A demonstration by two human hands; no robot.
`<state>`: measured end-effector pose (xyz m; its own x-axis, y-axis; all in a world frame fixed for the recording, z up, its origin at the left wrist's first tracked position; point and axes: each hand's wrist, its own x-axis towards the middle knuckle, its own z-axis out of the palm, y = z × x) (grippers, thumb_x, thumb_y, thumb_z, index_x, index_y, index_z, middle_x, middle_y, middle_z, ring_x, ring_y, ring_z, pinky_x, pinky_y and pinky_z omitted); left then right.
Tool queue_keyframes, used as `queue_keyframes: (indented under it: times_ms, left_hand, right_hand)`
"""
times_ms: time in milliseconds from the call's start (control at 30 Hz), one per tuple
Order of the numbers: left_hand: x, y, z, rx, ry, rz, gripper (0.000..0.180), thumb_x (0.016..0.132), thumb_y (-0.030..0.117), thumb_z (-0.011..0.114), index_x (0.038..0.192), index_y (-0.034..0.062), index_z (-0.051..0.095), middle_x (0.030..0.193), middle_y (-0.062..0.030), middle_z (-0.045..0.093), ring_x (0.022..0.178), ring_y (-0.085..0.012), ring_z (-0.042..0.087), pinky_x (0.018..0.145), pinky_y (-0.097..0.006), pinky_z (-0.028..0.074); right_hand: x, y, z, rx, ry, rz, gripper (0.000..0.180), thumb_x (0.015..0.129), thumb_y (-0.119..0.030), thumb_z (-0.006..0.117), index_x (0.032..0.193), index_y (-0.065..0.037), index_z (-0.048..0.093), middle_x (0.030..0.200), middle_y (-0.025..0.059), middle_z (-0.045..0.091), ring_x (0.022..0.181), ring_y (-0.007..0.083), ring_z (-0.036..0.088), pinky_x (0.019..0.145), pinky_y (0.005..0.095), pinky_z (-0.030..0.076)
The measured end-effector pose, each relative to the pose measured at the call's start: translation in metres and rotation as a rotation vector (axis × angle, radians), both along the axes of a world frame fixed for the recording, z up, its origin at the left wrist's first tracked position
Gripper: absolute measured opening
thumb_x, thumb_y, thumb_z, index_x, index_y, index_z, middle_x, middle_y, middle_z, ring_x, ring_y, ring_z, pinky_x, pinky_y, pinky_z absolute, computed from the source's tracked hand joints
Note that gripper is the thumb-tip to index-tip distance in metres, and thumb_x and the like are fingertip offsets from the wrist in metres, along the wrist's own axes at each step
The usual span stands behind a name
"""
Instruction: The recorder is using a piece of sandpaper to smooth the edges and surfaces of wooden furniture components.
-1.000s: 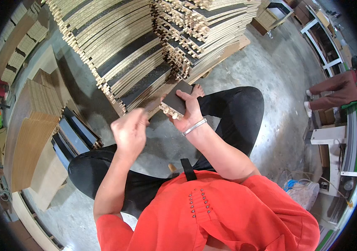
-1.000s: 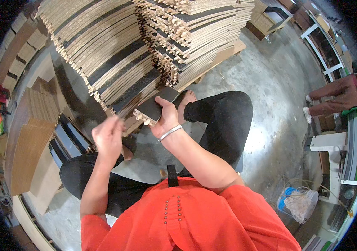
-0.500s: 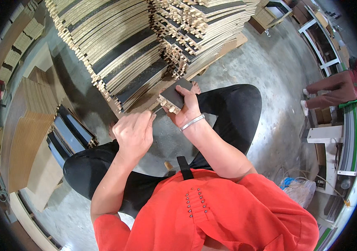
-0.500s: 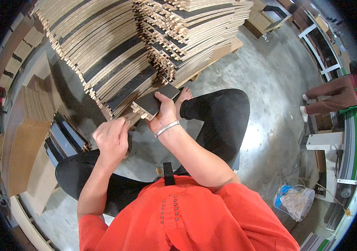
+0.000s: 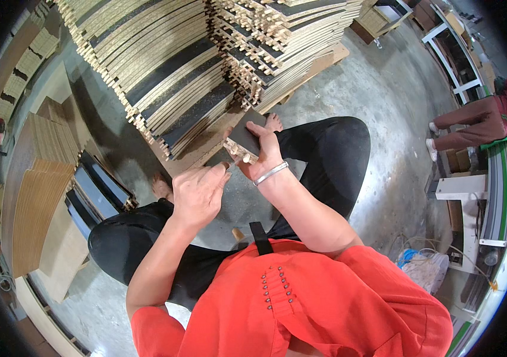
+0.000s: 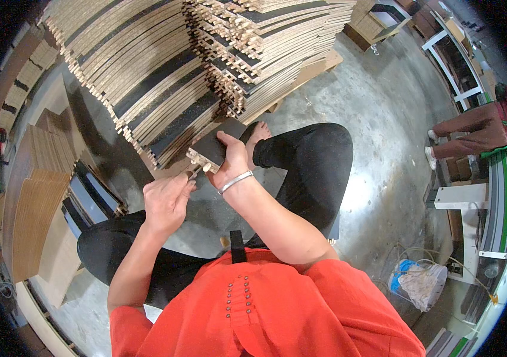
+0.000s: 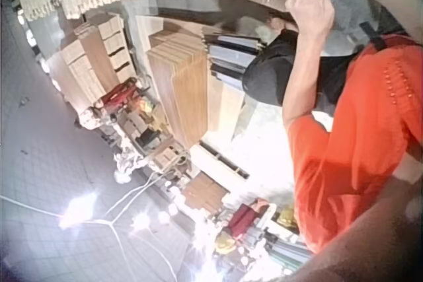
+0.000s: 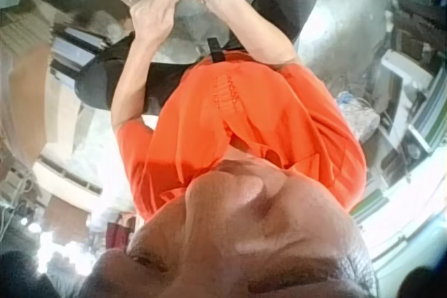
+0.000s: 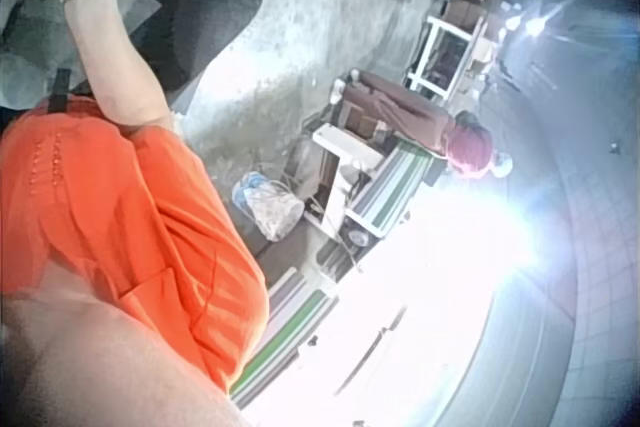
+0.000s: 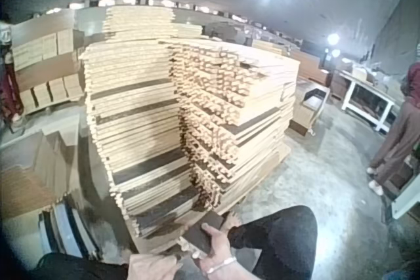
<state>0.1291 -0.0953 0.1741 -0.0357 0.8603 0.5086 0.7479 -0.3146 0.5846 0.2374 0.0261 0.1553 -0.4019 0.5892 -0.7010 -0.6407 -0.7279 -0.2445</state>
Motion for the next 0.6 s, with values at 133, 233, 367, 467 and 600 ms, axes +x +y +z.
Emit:
queue_keyframes:
  times_ms: [133,233,367,467,600]
  left_hand:
    - [-0.010,-0.002,0.004,-0.071,-0.162,-0.064,0.003,0.079,0.001,0.060,0.079,-0.0015,0.061,0.063,-0.0096,0.063,0.054,-0.0211,0.063,0.053,-0.030,0.049]
    - [-0.019,-0.005,0.003,-0.184,-0.213,0.087,0.005,0.078,0.002,0.063,0.074,0.0010,0.060,0.061,-0.0100,0.059,0.055,-0.0235,0.061,0.054,-0.030,0.048]
    - [-0.022,-0.008,0.002,-0.236,-0.602,0.261,0.013,0.091,0.002,0.055,0.097,-0.0042,0.064,0.070,-0.0044,0.064,0.059,-0.0061,0.054,0.054,-0.020,0.044]
    - [-0.023,-0.004,-0.005,-0.279,-0.502,0.203,0.014,0.093,0.006,0.053,0.096,-0.0027,0.064,0.071,-0.0037,0.063,0.059,-0.0056,0.053,0.055,-0.020,0.044]
    - [-0.010,0.003,-0.010,-0.390,-0.446,0.178,0.014,0.093,0.007,0.053,0.096,-0.0026,0.064,0.070,-0.0039,0.062,0.058,-0.0064,0.053,0.055,-0.021,0.044]
  right_hand:
    - [0.022,-0.001,0.013,0.197,-0.106,-0.032,0.024,0.092,-0.024,0.049,0.106,-0.005,0.053,0.086,0.0118,0.064,0.076,0.0252,0.064,0.063,0.0387,0.056]
    - [0.092,0.011,0.057,0.291,0.016,0.335,0.027,0.091,-0.027,0.051,0.098,-0.001,0.056,0.084,0.0143,0.064,0.070,0.0244,0.065,0.061,0.0378,0.055]
    - [0.175,0.014,0.108,0.834,-0.251,0.273,0.027,0.089,-0.018,0.057,0.108,0.001,0.052,0.092,0.0173,0.066,0.073,0.0246,0.067,0.066,0.0371,0.056]
    - [0.236,0.021,0.113,1.010,-0.658,0.074,0.031,0.084,-0.001,0.060,0.113,0.001,0.048,0.094,0.0172,0.066,0.075,0.0228,0.068,0.065,0.0333,0.056]
    - [0.334,0.030,0.015,0.904,-1.814,0.221,0.044,0.077,-0.015,0.066,0.117,-0.002,0.053,0.079,0.0128,0.064,0.065,0.0246,0.062,0.062,0.0362,0.049]
